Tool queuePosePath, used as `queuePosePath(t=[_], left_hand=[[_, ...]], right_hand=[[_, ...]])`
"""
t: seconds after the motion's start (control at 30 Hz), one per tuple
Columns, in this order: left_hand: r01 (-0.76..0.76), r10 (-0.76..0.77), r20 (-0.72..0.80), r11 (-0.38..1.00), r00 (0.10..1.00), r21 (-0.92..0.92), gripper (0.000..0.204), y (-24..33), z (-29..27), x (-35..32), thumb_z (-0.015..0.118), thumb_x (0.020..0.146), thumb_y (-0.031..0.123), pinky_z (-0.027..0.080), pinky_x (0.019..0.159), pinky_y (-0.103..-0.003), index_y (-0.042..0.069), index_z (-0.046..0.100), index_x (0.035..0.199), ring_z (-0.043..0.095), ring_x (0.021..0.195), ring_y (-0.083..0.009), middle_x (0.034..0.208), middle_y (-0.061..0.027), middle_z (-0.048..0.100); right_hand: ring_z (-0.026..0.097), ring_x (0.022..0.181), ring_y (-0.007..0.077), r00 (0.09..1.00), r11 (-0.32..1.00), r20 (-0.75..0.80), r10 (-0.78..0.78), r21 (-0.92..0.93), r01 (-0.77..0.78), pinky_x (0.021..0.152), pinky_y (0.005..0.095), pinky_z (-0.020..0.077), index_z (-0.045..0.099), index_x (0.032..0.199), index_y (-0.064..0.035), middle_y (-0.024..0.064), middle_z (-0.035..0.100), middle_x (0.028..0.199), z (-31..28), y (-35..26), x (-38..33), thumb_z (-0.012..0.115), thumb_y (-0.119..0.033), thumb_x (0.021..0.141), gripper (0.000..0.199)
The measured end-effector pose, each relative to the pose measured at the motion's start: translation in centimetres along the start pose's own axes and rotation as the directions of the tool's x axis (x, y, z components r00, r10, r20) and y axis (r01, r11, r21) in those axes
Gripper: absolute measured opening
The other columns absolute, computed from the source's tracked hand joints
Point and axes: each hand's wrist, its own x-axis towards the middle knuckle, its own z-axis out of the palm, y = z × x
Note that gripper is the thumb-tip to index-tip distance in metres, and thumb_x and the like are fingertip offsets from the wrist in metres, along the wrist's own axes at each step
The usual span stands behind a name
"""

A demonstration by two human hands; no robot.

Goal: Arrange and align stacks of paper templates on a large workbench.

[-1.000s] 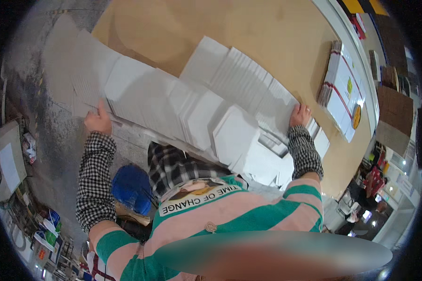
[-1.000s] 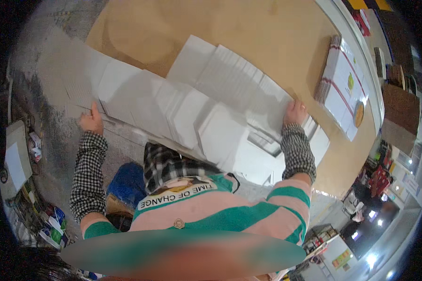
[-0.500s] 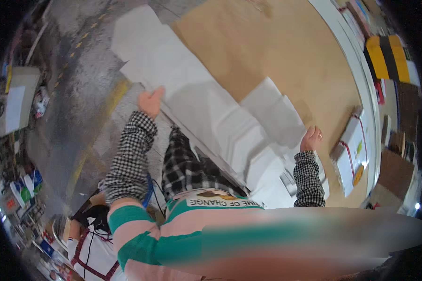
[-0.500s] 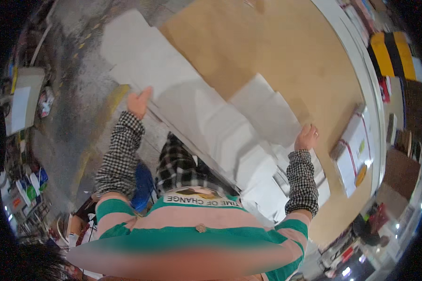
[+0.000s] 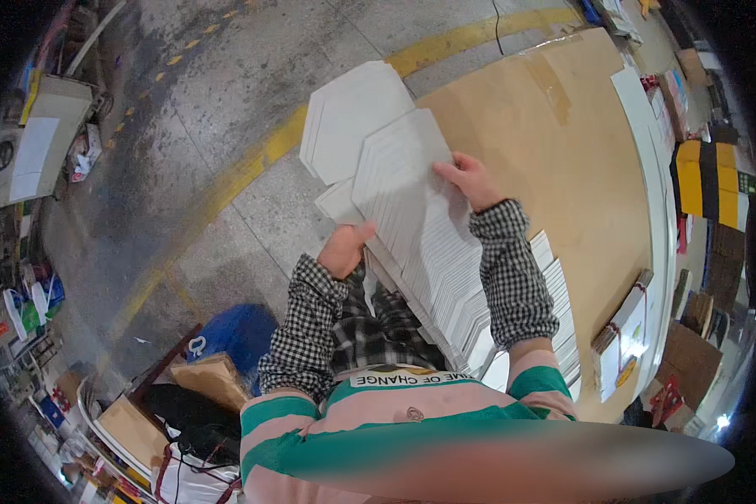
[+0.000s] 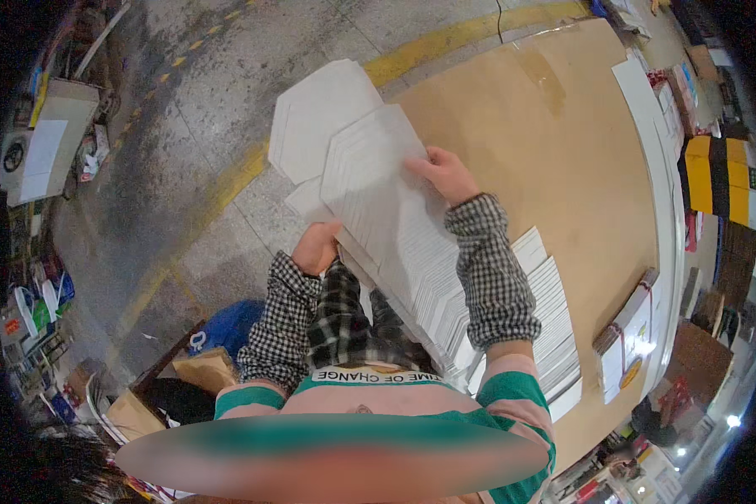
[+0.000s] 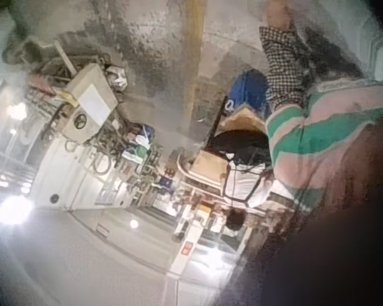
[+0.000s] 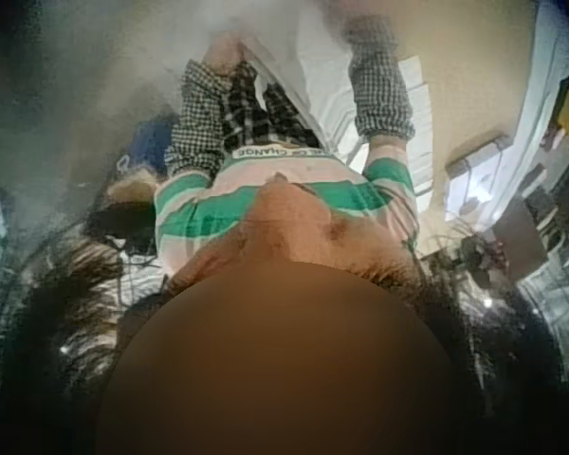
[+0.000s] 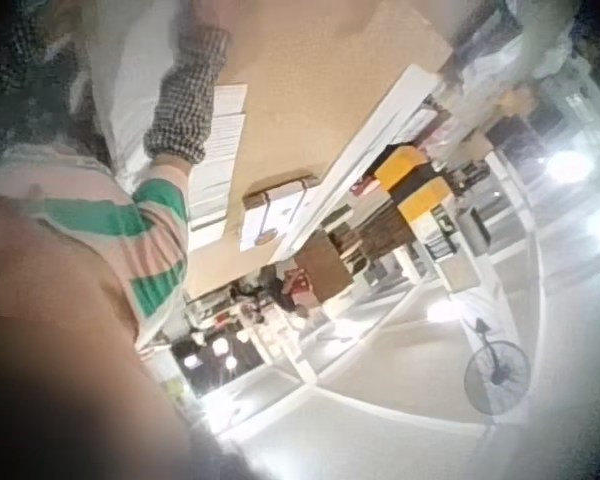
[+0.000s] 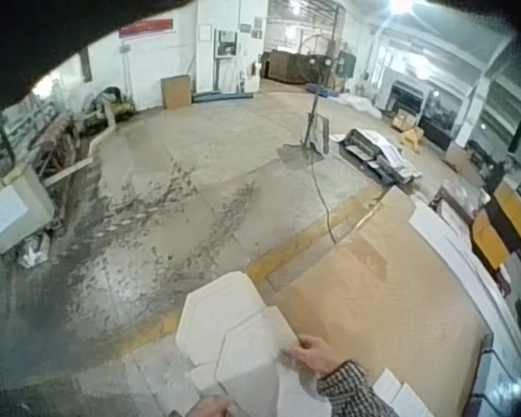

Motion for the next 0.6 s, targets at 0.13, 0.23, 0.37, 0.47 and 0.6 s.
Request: queuePosePath(t=[0.13, 0.23, 0.37, 0.47, 0.6], left_hand=[[0.018, -0.123, -0.157, 0.840, 0.980, -0.542, 0.038, 2.3, 0.7, 1.7, 0.048, 0.087, 0.024, 0.043, 0.081, -0.028, -0.001, 0.049, 0.115, 0.056, 0.091, -0.0165, 0.104, -0.0087, 0.058], [0.059, -0.150, -0.245, 0.937, 0.958, -0.343, 0.038, -1.6, -2.2, 2.6, 0.045, 0.088, 0.028, 0.044, 0.072, -0.027, -0.001, 0.049, 0.114, 0.056, 0.083, -0.0148, 0.100, -0.0070, 0.059], [-0.007, 0.113, -0.174, 0.855, 0.978, 0.518, 0.036, -3.4, -4.5, 2.5, 0.047, 0.088, 0.030, 0.040, 0.055, -0.023, 0.000, 0.053, 0.108, 0.052, 0.067, -0.0106, 0.091, -0.0029, 0.059], [0.090, 0.042, -0.234, 0.847, 0.971, 0.523, 0.035, -1.9, -3.4, 2.7, 0.049, 0.087, 0.029, 0.039, 0.055, -0.021, 0.001, 0.053, 0.107, 0.052, 0.068, -0.0101, 0.089, -0.0026, 0.059], [0.110, 0.005, -0.174, 0.755, 0.985, 0.646, 0.035, -2.0, -3.5, 2.5, 0.048, 0.088, 0.030, 0.041, 0.057, -0.021, 0.003, 0.053, 0.109, 0.054, 0.075, -0.0097, 0.095, -0.0034, 0.058]], right_hand=[[0.049, 0.064, 0.0044, 0.999, 0.995, -0.050, -0.002, 0.097, 0.007, 0.056, 0.0190, 0.0386, 0.059, 0.094, -0.0021, -0.0025, 0.058, 0.077, -1.1, 0.9, -1.1, 0.063, -0.021, 0.079, 0.024], [0.051, 0.072, 0.0065, 0.999, 0.999, -0.031, 0.018, 0.046, -0.016, 0.064, 0.0205, 0.0408, 0.058, 0.098, 0.0000, -0.0003, 0.059, 0.083, -0.7, -0.5, -2.1, 0.060, -0.017, 0.081, 0.024], [0.054, 0.083, 0.0094, 0.999, 0.998, -0.021, 0.041, 0.052, -0.040, 0.074, 0.0226, 0.0433, 0.056, 0.103, 0.0022, 0.0031, 0.060, 0.093, -0.9, -0.3, -2.3, 0.057, -0.014, 0.083, 0.026], [0.055, 0.083, 0.0101, 0.998, 0.998, -0.060, -0.031, 0.055, 0.034, 0.075, 0.0235, 0.0435, 0.056, 0.104, 0.0025, 0.0039, 0.060, 0.094, -1.1, -0.3, -2.8, 0.056, -0.013, 0.083, 0.026], [0.043, 0.061, 0.0034, 0.981, 1.000, -0.191, -0.019, -0.022, 0.015, 0.054, 0.0196, 0.0361, 0.059, 0.084, -0.0012, -0.0044, 0.052, 0.069, -0.5, -1.4, -4.3, 0.060, -0.018, 0.080, 0.018]])
